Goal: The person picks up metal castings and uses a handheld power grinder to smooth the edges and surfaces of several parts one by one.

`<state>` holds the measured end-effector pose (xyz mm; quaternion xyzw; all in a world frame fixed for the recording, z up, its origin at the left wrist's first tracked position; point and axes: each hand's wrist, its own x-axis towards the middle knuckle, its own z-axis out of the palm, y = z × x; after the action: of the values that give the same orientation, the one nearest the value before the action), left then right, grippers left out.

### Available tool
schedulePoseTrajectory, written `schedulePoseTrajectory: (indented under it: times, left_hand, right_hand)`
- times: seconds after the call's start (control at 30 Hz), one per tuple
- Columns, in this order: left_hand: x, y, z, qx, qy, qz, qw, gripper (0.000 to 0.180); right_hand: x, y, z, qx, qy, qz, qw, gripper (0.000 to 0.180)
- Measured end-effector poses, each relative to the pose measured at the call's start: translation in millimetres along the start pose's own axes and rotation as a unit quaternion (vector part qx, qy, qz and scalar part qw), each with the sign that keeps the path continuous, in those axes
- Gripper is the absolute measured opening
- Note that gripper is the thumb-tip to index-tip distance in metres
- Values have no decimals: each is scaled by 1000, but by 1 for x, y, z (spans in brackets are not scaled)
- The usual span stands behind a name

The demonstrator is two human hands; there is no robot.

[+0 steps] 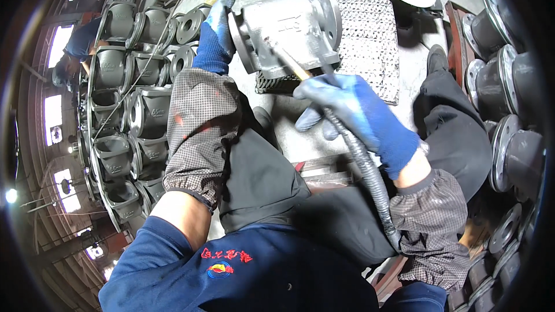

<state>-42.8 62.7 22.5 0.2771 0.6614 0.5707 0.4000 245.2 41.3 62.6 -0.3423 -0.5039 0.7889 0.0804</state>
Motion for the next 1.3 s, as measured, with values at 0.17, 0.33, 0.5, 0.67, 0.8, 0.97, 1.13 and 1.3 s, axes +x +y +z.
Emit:
schedulePoseTrajectory:
  times: [0.17, 0.33, 0.5, 0.67, 0.8, 0.97, 1.13, 1.3]
  left_hand:
    - [-1, 3, 5, -15, 13, -17, 1000, 56]
    - [5, 1, 6, -26, 16, -16, 999, 57]
    - [9, 1, 10, -23, 36, -30, 999, 58]
    - [8, 0, 6, -2, 1, -20, 1000, 57]
    - [9, 0, 8, -34, 3, -25, 999, 53]
    - [9, 4, 8, -8, 31, -101, 994, 56]
    - [16, 5, 5, 9, 21, -68, 997, 57]
    - [16, -2, 6, -4, 4, -48, 999, 56]
  right_hand:
    - [23, 18, 19, -90, -51, -99, 990, 37]
    - [35, 14, 52, 172, 3, 48, 984, 29]
    - [45, 28, 65, 107, 83, -43, 990, 30]
    - [42, 29, 73, 119, 82, 13, 989, 28]
    - [39, 23, 70, 120, 93, -19, 988, 32]
    - [45, 20, 51, 68, 26, 17, 997, 33]
    - [31, 5, 42, 123, 17, -4, 992, 29]
    - [10, -4, 37, 169, 18, 24, 985, 31]
